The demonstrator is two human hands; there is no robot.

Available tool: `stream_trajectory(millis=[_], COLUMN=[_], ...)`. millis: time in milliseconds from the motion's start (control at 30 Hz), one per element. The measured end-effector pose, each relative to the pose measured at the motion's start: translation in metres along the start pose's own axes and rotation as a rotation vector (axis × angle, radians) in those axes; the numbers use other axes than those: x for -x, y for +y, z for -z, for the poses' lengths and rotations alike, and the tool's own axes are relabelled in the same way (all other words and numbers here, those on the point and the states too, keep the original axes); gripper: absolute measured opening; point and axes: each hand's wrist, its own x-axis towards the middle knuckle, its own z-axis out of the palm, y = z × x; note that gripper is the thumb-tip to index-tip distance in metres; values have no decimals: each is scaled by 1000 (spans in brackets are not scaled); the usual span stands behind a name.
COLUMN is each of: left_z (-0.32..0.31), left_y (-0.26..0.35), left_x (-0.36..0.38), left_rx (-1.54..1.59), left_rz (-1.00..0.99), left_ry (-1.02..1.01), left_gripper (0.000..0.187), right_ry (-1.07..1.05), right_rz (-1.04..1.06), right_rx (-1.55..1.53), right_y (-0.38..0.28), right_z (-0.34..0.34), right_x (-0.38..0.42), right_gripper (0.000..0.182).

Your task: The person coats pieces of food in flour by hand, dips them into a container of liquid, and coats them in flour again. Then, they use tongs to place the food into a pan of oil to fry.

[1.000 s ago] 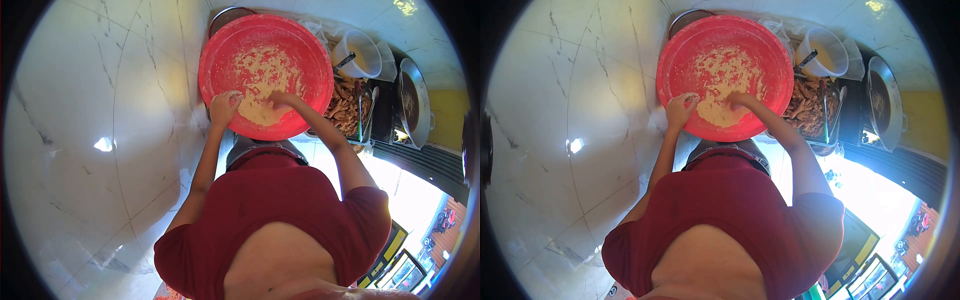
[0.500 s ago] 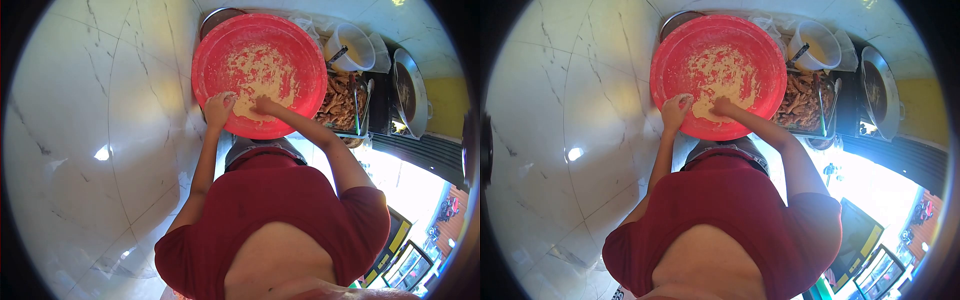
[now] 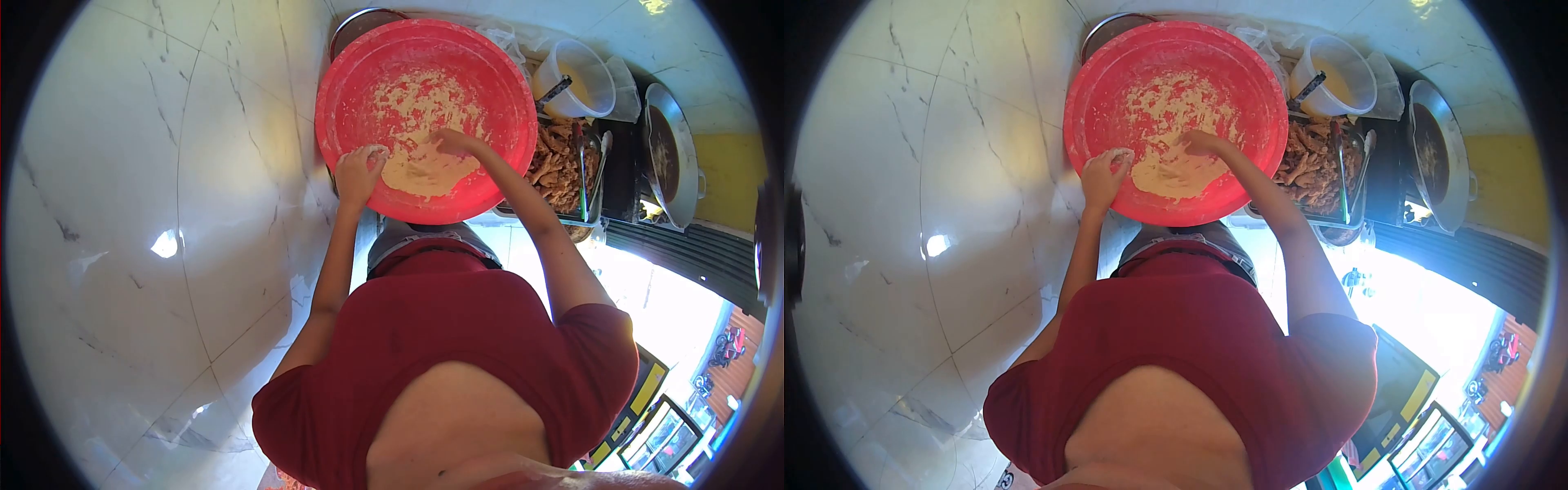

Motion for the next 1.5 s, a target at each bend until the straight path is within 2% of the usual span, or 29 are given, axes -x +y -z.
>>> stream_trajectory(millis=[67, 167, 233, 333, 433, 533, 633, 700, 733, 767, 833, 867, 967, 1033, 1100, 1167, 1233, 1333, 1433, 1500], left_z=[0, 0, 1, 2, 4, -3, -2, -9, -15, -24, -50, -64, -104, -122, -163, -169, -140, -161, -170, -163], left_y=[0, 1, 3, 3, 6, -2, 0, 0, 0, -3, -15, -20, -22, -17, -42, -36, 1, -12, -29, -29], left_x=[-1, -1, -1, -1, -1, -2, -5, -8, -10, -13, -20, -22, -22, -21, -13, -16, -23, -38, -33, -31], left_rx=[-3, -8, 5, 4, -5, -79, -98, 93, 190, 213, 258, 140, -139, -226, -300, -310, -251, -255, -248, -215], left_rz=[-2, -13, -22, -14, -4, -12, -1, 131, 197, 178, 137, 137, 178, 264, 121, 3, -87, -240, -303, -367], left_ry=[-3, 5, 9, -7, -26, -70, -181, -293, -347, -430, -596, -642, -743, -765, -757, -678, -534, -699, -779, -830], left_gripper=[25, 24, 24, 25, 26, 26, 29, 32, 34, 38, 46, 52, 72, 85, 89, 87, 79, 61, 42, 39], right_ry=[92, 123, -80, 264, 252, -211, -505, -177, -32, 113, 285, 372, 485, 613, 728, 832, 875, 950, 967, 971], right_rz=[-160, -110, 6, -70, 82, -144, 96, 236, 56, -124, -151, -165, -168, -108, -21, 93, 71, 57, -13, -36], right_rx=[-21, 41, 392, 376, 467, 376, 223, 67, -79, -222, 27, 151, -16, 35, -7, -144, -149, -93, 35, 107], right_y=[22, 22, -2, -30, -14, -46, -18, -4, -6, -6, 8, 14, 32, 5, -7, -8, -13, -23, -29, -32], right_z=[-6, -35, -56, -101, -121, -79, -42, -14, -2, 7, 23, 29, 31, 33, 28, 22, 21, 15, 9, 6], right_x=[-20, -35, -48, -22, -24, -5, -12, 10, 25, 38, 53, 59, 79, 101, 116, 123, 133, 144, 143, 142], right_gripper=[37, 33, 32, 36, 42, 47, 41, 33, 30, 28, 28, 27, 27, 26, 26, 27, 28, 28, 26, 25])
